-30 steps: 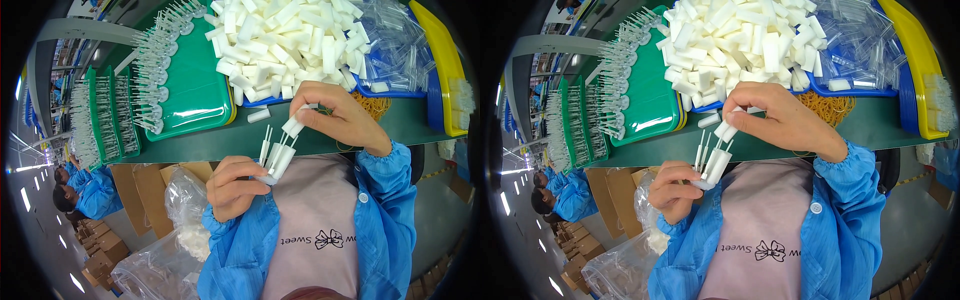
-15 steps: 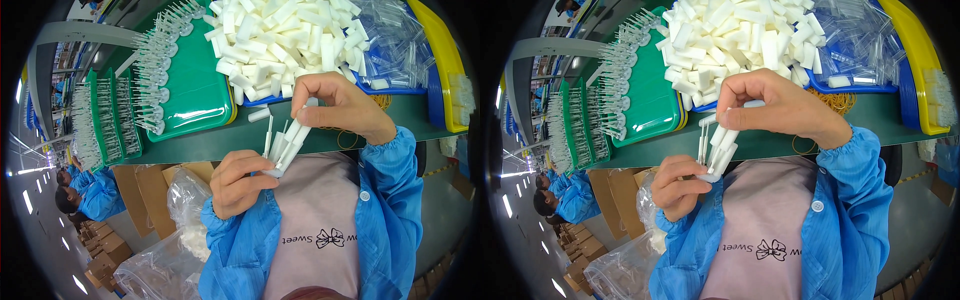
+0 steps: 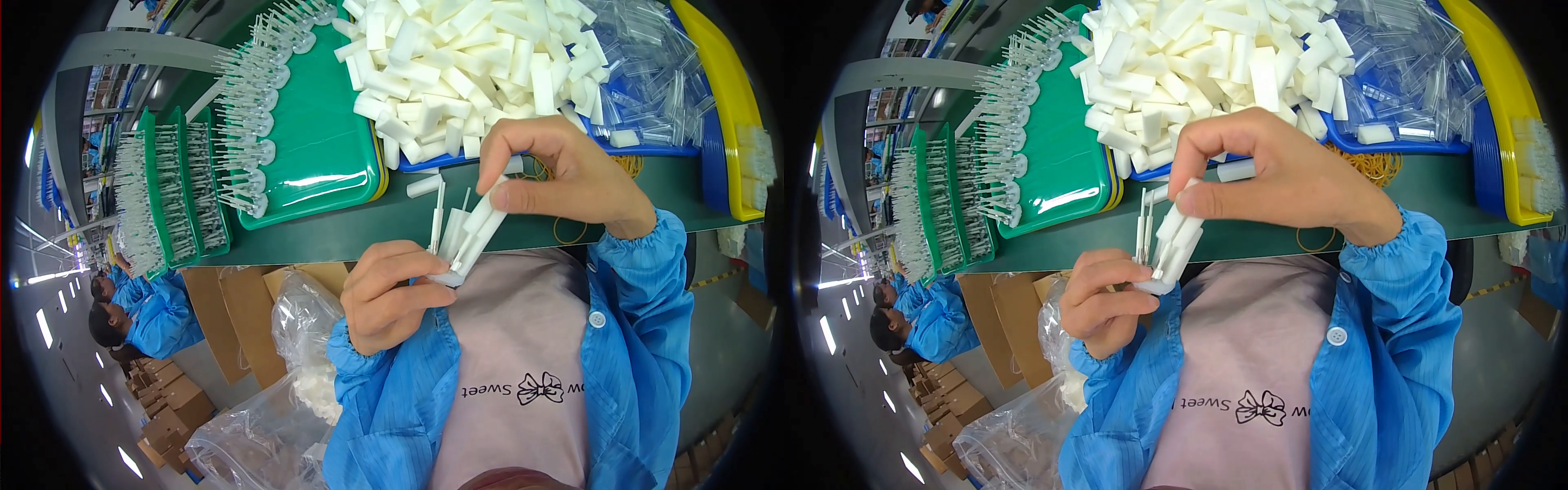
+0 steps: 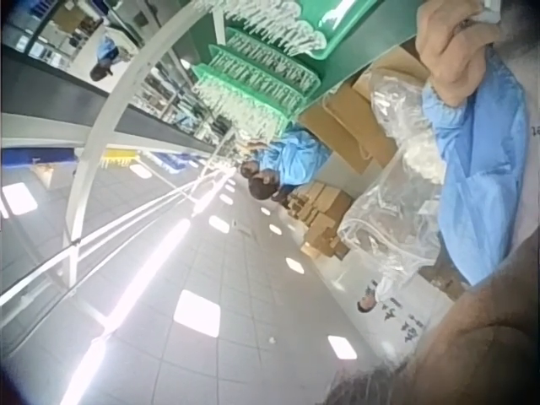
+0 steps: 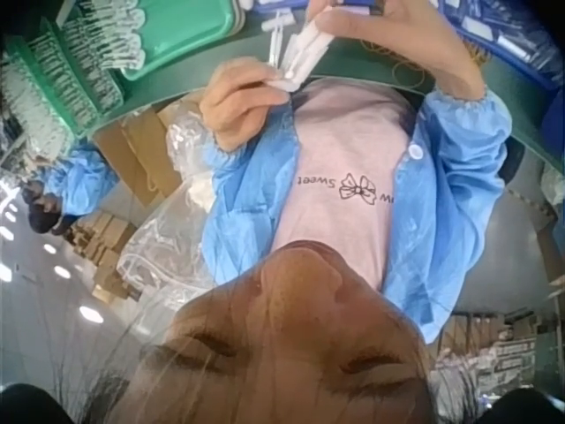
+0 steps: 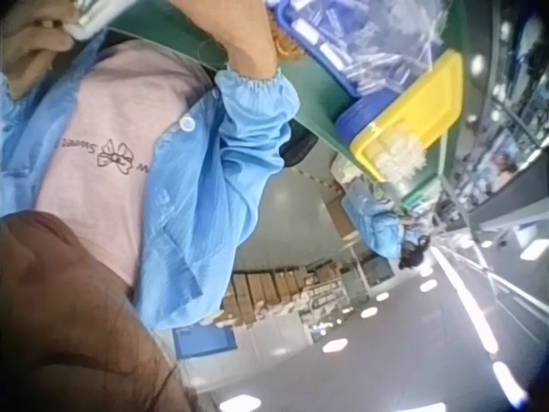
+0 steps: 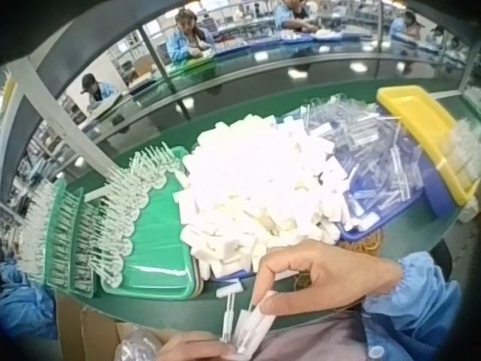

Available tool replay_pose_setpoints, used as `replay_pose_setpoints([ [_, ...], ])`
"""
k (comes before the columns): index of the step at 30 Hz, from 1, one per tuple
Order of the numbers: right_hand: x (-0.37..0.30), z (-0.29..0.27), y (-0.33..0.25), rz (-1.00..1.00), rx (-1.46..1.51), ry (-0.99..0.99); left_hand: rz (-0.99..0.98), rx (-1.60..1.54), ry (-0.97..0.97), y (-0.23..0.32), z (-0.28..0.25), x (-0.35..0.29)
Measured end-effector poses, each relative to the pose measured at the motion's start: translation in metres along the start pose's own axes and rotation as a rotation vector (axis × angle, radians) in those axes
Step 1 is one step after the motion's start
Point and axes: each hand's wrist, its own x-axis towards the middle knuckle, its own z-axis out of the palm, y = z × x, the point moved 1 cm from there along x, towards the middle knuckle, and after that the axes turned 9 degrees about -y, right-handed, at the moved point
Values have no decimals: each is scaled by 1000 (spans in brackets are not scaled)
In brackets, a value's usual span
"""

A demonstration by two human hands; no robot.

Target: The person assembles applicator components by sliding foam pieces onto the prongs of a plastic base, fitting clear plastic tubes over the foam, securing them with a rubber band, and placing the assembled piece onto a tray.

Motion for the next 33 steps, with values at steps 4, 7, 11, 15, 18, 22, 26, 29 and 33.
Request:
replay_pose_setpoints([
  [4, 0, 15, -3, 41, 10, -72, 6, -6, 3, 2, 6, 3],
  [7, 1, 22, -6, 32, 10, -43, -95, -72, 259, 5, 21, 0],
  [11, 0, 25, -7, 69, 31, -8, -213, -199, 476, 8, 27, 5],
  [15, 1, 30, -2, -16, -139, 10, -352, -174, 284, -9, 18, -21],
  [18, 9, 38, 4, -213, -643, 337, -434, -304, 537, -12, 13, -28],
  [22, 16, 47, 21, -179, -779, 282, -450, -258, 771, -17, -4, -34],
  [26, 28, 74, 64, -5, -1188, 164, -369, -291, 761, -22, -7, -44],
  [29, 27, 80, 72, 14, -1381, 144, -385, -288, 759, -19, -4, -44],
  [33, 18, 72, 60, -79, -1165, 230, -398, -215, 676, -20, -7, -44],
])
